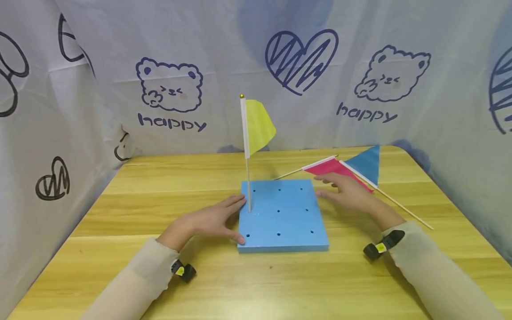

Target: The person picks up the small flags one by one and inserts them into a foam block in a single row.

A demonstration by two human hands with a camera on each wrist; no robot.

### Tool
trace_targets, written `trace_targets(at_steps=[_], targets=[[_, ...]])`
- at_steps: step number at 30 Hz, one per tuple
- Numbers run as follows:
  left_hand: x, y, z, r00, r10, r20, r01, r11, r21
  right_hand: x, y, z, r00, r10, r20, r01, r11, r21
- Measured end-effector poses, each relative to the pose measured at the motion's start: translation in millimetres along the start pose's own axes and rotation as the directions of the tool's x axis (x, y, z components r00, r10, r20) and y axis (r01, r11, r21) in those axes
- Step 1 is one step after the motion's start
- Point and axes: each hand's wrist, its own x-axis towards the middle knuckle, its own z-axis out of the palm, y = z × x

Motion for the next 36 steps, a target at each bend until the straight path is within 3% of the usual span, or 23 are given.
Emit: trace_targets(at_steps=[10,21,30,36], targets=[[-2.1,-0.1,1.0,1.000,-0.003,-0.005,0.002,1.000,-0.025,26,10,3,0.996,0.084,0.035,-0.087,0.991,0.100],[-1.4,-0.6,1.6,1.000,-0.002,0.003,0.002,0.999,-0.041,64,24,9,0.989,0.134,0.064,-0.140,0.985,0.104],[-1.9,-0.8,0.8,1.000,0.002,0.020,-0.001,0.999,-0.052,91,32,16,0.986,0.110,0.126,-0.129,0.979,0.157],[-4.4,-1.9,-0.4,1.000,0.009,0.029,-0.008,0.999,-0.047,108,33,21,0.974,0.133,0.182,-0.171,0.963,0.207]])
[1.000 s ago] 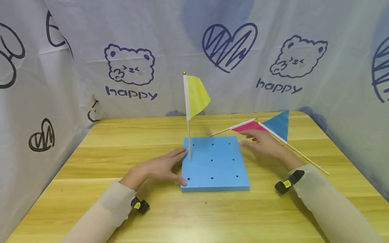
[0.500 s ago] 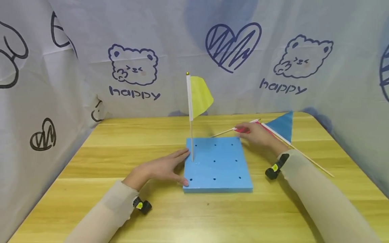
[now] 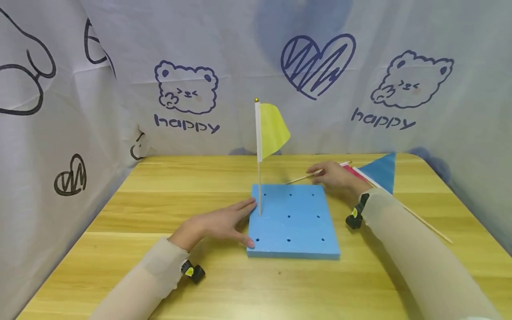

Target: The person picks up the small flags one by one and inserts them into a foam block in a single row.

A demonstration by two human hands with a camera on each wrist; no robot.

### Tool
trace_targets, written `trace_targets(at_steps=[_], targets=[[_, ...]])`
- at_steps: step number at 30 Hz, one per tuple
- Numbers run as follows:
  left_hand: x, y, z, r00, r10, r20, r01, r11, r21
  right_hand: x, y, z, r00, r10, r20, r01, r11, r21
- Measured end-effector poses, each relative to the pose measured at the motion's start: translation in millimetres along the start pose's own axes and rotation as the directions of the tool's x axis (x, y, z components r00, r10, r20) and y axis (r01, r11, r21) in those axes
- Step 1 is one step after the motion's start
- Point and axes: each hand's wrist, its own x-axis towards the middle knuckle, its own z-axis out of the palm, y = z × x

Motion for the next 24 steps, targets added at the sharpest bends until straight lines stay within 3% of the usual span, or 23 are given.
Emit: trace_targets(at_steps=[7,13,19,24], targets=[[-0.7,-0.5,1.7,1.000,-0.006,0.009,0.006,1.000,0.004,9,6,4,0.998,0.061,0.021,-0.062,0.997,0.041],[1.4,0.0,0.5,1.000,-0.001,0.011,0.000,1.000,0.021,9,6,2,0.996,0.084,-0.019,-0.085,0.996,-0.014],[2.0,-0.9,-0.1,1.000,0.001,0.020,-0.002,1.000,0.020,12,7,-2,0.999,0.007,-0.045,-0.015,0.981,-0.193],[1.3,-1.7,0.0,1.000,0.001,0.016,-0.001,1.000,0.008,16,8,-7,0.991,-0.132,-0.025,0.112,0.915,-0.388]])
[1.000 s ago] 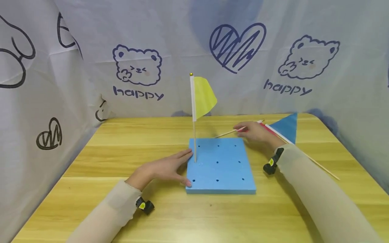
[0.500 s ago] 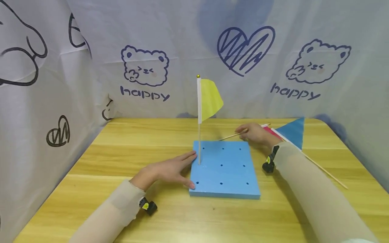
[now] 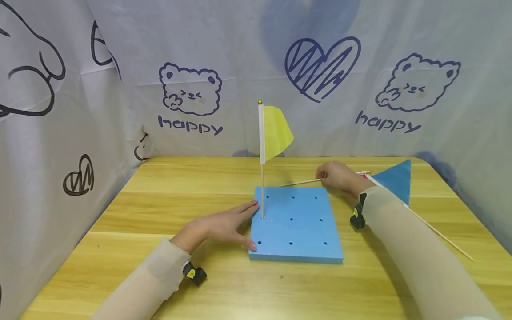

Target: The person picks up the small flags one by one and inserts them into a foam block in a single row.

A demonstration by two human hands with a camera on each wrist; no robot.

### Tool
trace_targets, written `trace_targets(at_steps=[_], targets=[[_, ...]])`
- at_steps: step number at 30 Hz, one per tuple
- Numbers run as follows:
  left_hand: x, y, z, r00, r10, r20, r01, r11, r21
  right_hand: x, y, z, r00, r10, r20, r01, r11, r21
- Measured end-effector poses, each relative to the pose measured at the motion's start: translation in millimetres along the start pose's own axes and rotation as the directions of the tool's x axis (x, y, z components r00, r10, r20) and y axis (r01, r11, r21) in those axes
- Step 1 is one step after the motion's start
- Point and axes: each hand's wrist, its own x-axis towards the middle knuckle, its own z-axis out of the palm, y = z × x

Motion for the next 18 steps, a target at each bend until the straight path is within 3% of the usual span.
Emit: trace_targets(at_steps=[3,10,13,18], targets=[[-0.1,0.1,1.3,1.000,-0.005,0.001,0.005,1.000,-0.007,-3,3,-2,0.999,-0.034,-0.010,0.033,0.997,-0.067],[0.4,0.5,2.4,1.000,-0.001,-0.006,0.001,1.000,-0.020,-19,5,-9,0.995,0.058,-0.076,-0.062,0.997,-0.045],[-0.7,1.6,1.5,1.000,-0.001,-0.004,0.001,1.000,-0.027,-22,7,-9,0.993,0.018,-0.117,-0.027,0.997,-0.073],[-1.3,2.6,1.4,1.000,0.000,-0.005,0.000,0.999,-0.036,-31,4,-5,0.992,0.068,-0.111,-0.068,0.998,0.002]])
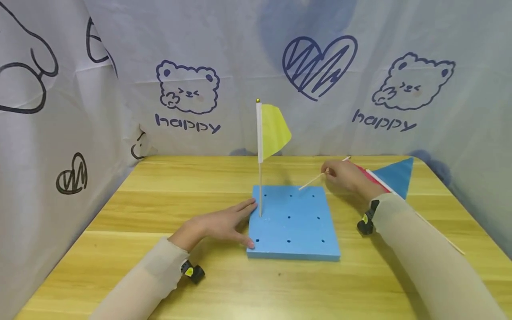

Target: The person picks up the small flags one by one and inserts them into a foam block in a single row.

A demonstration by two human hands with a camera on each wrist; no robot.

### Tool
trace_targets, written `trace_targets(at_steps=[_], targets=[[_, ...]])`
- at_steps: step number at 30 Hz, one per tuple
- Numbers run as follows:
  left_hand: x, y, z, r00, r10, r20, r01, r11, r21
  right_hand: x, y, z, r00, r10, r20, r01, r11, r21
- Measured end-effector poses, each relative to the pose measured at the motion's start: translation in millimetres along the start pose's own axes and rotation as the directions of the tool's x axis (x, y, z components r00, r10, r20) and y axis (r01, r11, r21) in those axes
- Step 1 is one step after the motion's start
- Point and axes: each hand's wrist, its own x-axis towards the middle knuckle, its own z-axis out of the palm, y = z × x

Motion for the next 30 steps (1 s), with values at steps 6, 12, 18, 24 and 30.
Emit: trace_targets(at_steps=[6,12,18,24,30], targets=[[-0.8,-2.4,1.5,1.000,-0.005,0.004,0.005,1.000,0.006,-16,0,5,1.000,0.014,0.016,-0.016,0.991,0.134],[0.1,-2.2,0.5,1.000,-0.007,0.002,0.007,1.000,-0.004,-21,1,5,1.000,-0.003,0.005,0.003,0.988,0.153],[1.0,-2.6,1.0,1.000,-0.008,0.007,0.008,1.000,-0.003,-24,1,6,0.998,0.057,0.025,-0.062,0.964,0.257],[1.8,-1.4,1.1,1.000,-0.004,0.002,0.004,1.000,-0.025,-27,-2,3,0.988,0.156,0.009,-0.147,0.908,0.391],[0.9,0.3,0.7,1.000,-0.003,0.007,0.004,0.999,-0.033,-29,-3,0,0.967,0.249,-0.047,-0.203,0.871,0.447]])
